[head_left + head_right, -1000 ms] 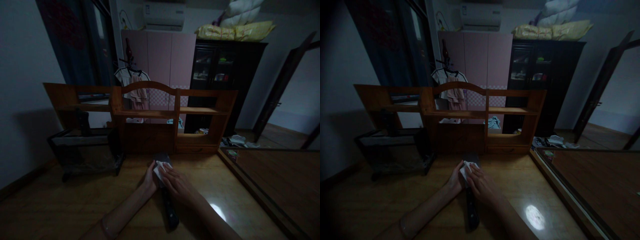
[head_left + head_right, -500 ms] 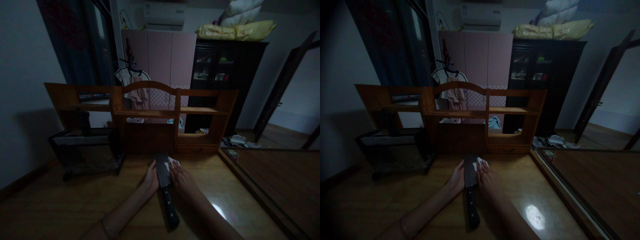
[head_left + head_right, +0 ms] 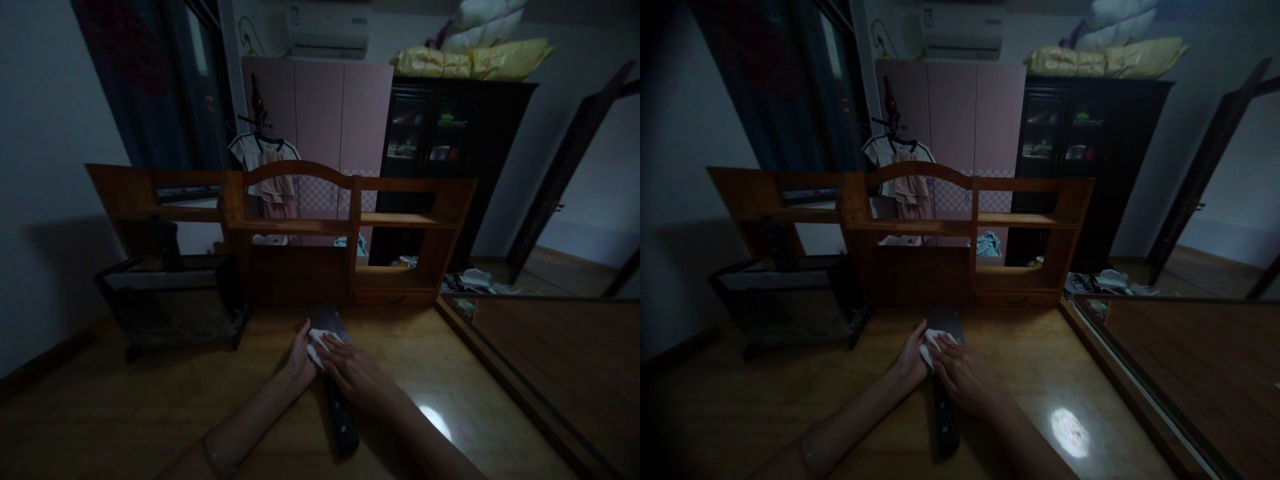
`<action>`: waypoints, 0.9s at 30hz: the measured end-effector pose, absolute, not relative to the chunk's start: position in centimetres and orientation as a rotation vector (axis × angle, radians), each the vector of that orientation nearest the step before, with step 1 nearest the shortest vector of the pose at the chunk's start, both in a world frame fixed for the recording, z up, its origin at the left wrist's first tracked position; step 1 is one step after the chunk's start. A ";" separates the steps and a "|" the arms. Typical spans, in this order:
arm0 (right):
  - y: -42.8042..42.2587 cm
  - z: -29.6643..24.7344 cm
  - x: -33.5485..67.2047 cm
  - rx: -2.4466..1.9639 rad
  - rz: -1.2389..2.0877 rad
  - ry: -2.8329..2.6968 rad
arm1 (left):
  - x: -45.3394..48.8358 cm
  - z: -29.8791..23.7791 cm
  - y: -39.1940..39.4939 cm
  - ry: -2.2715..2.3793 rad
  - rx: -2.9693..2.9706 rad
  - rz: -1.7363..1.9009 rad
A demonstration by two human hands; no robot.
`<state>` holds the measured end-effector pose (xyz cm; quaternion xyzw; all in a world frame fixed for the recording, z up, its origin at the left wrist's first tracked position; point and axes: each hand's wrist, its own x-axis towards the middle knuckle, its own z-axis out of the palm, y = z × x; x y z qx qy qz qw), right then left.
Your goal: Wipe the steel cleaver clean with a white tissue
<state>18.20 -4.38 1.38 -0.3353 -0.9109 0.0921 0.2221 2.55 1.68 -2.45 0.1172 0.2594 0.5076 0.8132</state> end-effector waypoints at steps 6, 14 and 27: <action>-3.7 0.8 18.5 -1.054 0.197 -2.460 | 2.7 -1.8 1.6 0.522 0.281 1.114; -2.7 0.1 19.3 -1.184 0.104 -2.369 | 2.7 -1.8 1.5 0.460 0.308 1.082; -2.6 0.8 19.9 -1.044 0.054 -2.255 | 2.8 -1.6 1.3 0.463 0.279 1.125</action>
